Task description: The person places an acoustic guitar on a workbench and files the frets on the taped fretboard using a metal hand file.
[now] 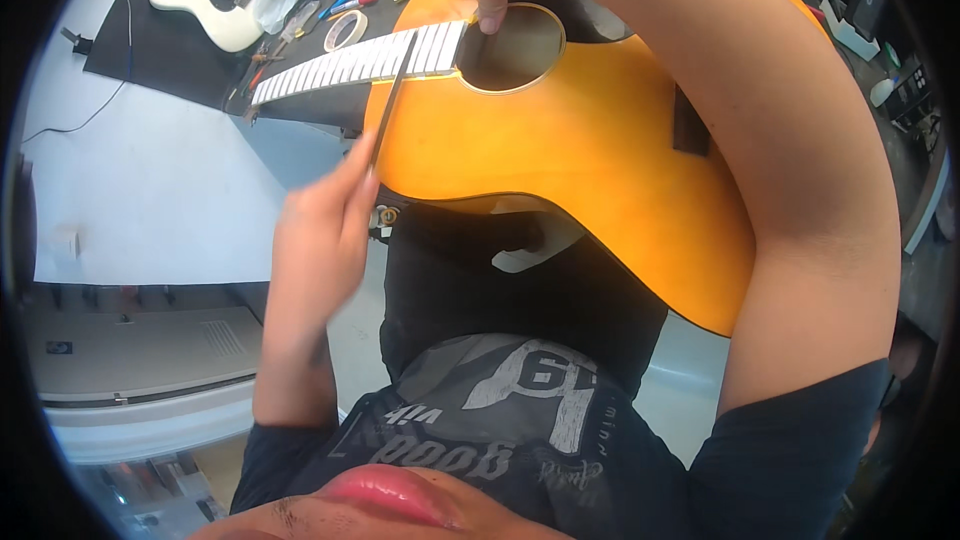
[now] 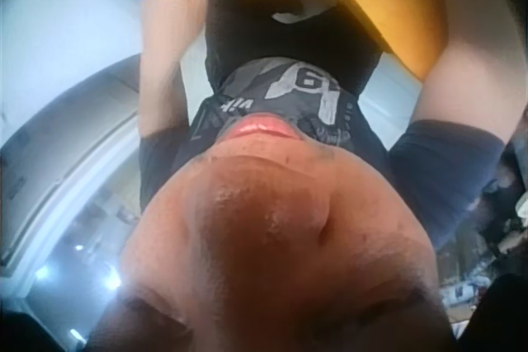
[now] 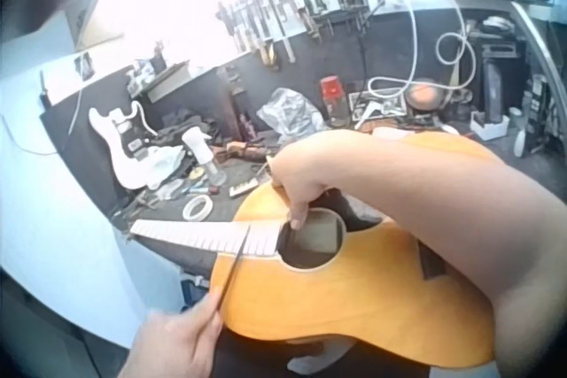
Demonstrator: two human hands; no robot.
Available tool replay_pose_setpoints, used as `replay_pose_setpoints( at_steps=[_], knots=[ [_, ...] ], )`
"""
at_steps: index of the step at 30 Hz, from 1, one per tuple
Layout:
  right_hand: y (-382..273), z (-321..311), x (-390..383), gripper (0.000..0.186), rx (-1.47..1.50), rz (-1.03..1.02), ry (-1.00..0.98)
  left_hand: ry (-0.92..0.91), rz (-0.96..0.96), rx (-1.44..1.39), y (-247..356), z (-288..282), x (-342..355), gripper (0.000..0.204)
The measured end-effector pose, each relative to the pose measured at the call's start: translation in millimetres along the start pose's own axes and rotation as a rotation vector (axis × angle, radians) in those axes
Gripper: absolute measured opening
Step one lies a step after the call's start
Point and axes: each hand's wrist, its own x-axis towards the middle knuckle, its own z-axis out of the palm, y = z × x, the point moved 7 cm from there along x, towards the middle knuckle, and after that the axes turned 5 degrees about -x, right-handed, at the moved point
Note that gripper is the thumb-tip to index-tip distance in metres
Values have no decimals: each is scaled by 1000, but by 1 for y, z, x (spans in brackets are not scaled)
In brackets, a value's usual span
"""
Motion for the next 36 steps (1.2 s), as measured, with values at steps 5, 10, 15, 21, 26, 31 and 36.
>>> replay_pose_setpoints(
  at_steps=[5, 10, 15, 21, 26, 31, 36],
  knots=[
    [6, 1, -3, 72, 3, -12, 83, -4, -25, 16, 8, 1, 38, 36],
    [0, 1, -1, 76, 14, 9, -72, -80, -105, 3, 1, 1, -25, 36],
    [3, -2, -6, 76, 23, 1, 62, 19, 74, 72, 6, 2, 39, 40],
    [5, 6, 3, 78, -13, 30, 39, 13, 23, -80, -4, 0, -14, 38],
    [5, -2, -3, 79, -11, -37, 36, -52, -80, 4, 0, 2, 14, 36],
    [7, -2, -3, 77, -45, -14, 75, -41, -34, -4, 1, 3, 29, 37],
    [3, 1, 8, 78, -26, 16, 47, -58, -33, 51, -2, -5, -33, 40]
  ],
)
